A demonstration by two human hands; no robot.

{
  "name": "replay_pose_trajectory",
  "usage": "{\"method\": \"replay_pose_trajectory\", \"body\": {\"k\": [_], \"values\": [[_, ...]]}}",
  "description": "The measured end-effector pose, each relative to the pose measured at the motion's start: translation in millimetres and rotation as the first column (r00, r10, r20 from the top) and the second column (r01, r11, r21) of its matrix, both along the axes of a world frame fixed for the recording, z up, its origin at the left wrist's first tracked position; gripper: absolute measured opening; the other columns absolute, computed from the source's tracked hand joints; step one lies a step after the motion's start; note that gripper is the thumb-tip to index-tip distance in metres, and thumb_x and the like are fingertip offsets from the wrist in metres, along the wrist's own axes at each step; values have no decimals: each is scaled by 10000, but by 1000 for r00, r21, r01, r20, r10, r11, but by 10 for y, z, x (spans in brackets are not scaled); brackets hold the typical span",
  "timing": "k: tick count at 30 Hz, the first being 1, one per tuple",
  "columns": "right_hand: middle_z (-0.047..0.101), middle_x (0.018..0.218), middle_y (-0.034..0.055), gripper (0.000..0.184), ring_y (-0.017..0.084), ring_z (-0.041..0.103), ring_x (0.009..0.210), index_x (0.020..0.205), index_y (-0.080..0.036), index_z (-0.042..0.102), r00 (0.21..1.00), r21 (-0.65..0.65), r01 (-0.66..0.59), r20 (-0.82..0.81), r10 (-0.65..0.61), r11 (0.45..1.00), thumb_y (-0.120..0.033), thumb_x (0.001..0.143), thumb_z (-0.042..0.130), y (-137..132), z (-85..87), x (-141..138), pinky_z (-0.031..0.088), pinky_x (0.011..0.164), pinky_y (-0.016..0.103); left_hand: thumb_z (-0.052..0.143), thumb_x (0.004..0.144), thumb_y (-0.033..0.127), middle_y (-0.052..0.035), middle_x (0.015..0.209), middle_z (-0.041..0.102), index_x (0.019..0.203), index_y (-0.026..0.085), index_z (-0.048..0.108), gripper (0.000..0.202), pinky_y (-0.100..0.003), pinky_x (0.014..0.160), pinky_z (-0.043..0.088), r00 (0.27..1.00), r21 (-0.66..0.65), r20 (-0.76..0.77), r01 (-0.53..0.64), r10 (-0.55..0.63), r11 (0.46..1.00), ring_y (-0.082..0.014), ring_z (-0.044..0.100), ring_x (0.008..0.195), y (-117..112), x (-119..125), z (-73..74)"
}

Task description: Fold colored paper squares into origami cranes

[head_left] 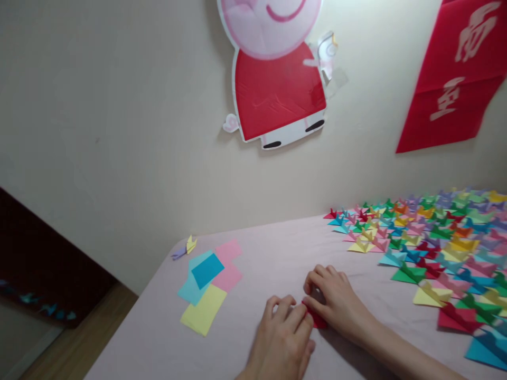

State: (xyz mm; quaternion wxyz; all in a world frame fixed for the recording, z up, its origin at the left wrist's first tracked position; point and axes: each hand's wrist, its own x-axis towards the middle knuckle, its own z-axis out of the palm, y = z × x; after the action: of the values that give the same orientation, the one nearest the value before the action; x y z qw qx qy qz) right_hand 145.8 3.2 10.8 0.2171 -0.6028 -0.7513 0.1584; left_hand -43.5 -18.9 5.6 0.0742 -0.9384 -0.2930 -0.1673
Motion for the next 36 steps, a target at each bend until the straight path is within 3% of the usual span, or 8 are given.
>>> {"method": "replay_pose_trajectory", "body": {"k": [5, 10, 17, 22, 28, 32, 36], "values": [[643, 944, 36, 59, 249, 545, 940, 832, -232, 627, 1000, -11, -31, -3, 31, 999, -174, 832, 613, 49, -6, -21, 366, 809, 394, 639, 908, 372, -33, 1122, 662, 1110, 174, 604, 285, -390, 928, 369, 999, 48, 32, 17, -18, 999, -230, 528, 1063, 25, 17, -37], [654, 977, 39, 139, 248, 540, 944, 885, -253, 643, 996, -43, -76, -57, 74, 996, -143, 846, 567, 14, -30, 162, 383, 808, 391, 634, 910, 369, -15, 1113, 666, 1072, 208, 604, 230, -399, 914, 386, 1000, -73, 10, 15, -15, 997, -231, 539, 1035, 19, -7, 24], [646, 998, 38, 122, 269, 546, 955, 906, -256, 636, 999, -34, -17, -38, 16, 999, -187, 809, 608, -33, -18, 270, 396, 839, 426, 616, 921, 401, -34, 1247, 640, 1231, 182, 558, 384, -412, 980, 382, 1000, -151, 22, -12, 16, 988, -249, 516, 1134, -2, -33, -14], [635, 1026, 51, 122, 281, 540, 994, 951, -252, 629, 999, -27, -24, -45, 23, 999, -238, 830, 614, -94, -1, 227, 405, 850, 438, 565, 947, 416, -31, 1391, 567, 1243, 191, 563, 372, -422, 1037, 353, 1000, -188, 1, -2, 2, 982, -252, 472, 1237, 1, -46, 21], [608, 1161, 75, 316, 304, 513, 1103, 1067, -267, 626, 993, -53, -91, -74, 87, 994, -236, 758, 681, -220, -17, 280, 408, 939, 476, 533, 941, 359, -21, 1423, 549, 1314, 186, 545, 412, -464, 1044, 364, 995, -281, -97, -35, 8, 959, -280, 480, 1242, 50, -48, 102], [571, 1256, 81, 527, 324, 475, 1192, 1177, -280, 597, 985, -125, -133, -127, 117, 983, -187, 670, 707, -269, 21, 322, 395, 1016, 496, 527, 930, 416, -56, 1515, 441, 1442, 163, 438, 577, -517, 1074, 346, 991, -329, -115, -101, 67, 939, -327, 431, 1297, 61, -85, 25], [582, 1231, 66, 450, 267, 502, 1182, 1152, -272, 607, 957, -137, -227, -213, 196, 964, -119, 729, 609, -232, 103, 336, 414, 1036, 432, 536, 914, 488, -107, 1514, 421, 1482, 158, 371, 677, -541, 1095, 333, 991, -346, -46, -133, 125, 929, -338, 396, 1320, 39, -91, -84]]}}
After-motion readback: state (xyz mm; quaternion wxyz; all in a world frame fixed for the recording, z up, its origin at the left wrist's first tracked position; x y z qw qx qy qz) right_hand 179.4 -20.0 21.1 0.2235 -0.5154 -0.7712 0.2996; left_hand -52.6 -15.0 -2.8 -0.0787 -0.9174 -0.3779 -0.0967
